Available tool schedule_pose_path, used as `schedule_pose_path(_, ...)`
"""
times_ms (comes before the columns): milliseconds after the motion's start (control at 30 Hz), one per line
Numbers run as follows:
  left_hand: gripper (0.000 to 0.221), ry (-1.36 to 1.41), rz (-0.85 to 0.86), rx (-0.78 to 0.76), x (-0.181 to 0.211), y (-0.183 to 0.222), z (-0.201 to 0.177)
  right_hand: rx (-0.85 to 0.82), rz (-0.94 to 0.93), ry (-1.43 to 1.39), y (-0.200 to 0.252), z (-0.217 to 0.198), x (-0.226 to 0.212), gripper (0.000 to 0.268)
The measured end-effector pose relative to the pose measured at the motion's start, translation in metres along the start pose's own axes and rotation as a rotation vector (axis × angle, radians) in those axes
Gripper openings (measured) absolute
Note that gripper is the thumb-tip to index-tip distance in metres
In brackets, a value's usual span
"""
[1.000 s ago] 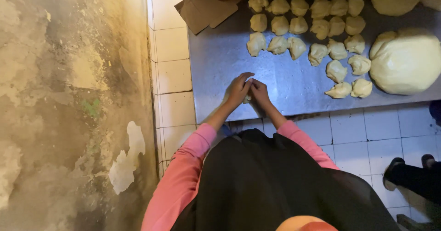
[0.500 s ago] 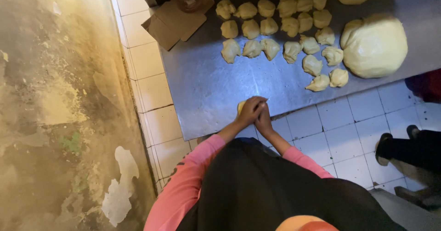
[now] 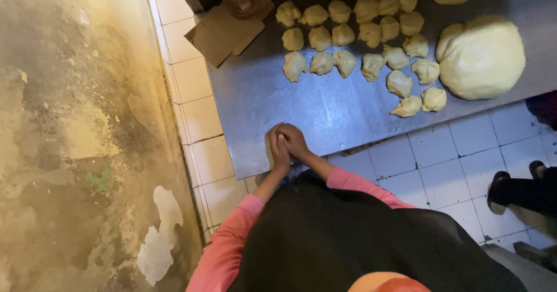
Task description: Shaping and rounding small portions of bread dough by hand on a metal table.
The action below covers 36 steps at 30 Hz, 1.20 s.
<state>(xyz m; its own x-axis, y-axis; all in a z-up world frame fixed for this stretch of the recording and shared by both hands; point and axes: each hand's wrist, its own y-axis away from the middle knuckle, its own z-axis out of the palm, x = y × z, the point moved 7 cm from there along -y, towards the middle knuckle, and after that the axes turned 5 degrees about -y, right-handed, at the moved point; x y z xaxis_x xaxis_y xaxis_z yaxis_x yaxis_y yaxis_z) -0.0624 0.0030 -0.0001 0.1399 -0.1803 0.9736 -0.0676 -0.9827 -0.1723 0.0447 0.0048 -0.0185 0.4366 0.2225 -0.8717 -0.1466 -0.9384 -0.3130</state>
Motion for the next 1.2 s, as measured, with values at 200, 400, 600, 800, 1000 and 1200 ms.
schedule_pose_path(200,0.044,0.151,-0.030,-0.137,0.004,0.053,0.048,-0.092,0.142,-0.177,0.068,-0.053,-0.004,0.017)
schedule_pose_path(400,0.033,-0.070,0.070,-0.476,0.050,-0.003,0.130,0.102,0.208,-0.007,0.054,-0.114,0.042,0.024)
schedule_pose_path(600,0.023,-0.145,0.206,-0.284,0.033,-0.075,0.132,0.186,0.326,-0.237,-0.035,-0.100,0.059,0.017)
schedule_pose_path(800,0.028,-0.023,-0.046,-0.093,-0.012,-0.042,0.050,0.097,0.126,-0.025,-0.031,-0.043,0.017,0.024)
schedule_pose_path(1000,0.034,0.188,-0.155,-0.062,-0.019,0.046,0.051,0.023,0.054,-0.104,0.046,-0.052,-0.007,0.018)
schedule_pose_path(1200,0.028,-0.091,0.016,-0.250,0.021,0.014,0.106,0.013,0.140,-0.189,0.048,-0.106,0.019,0.026)
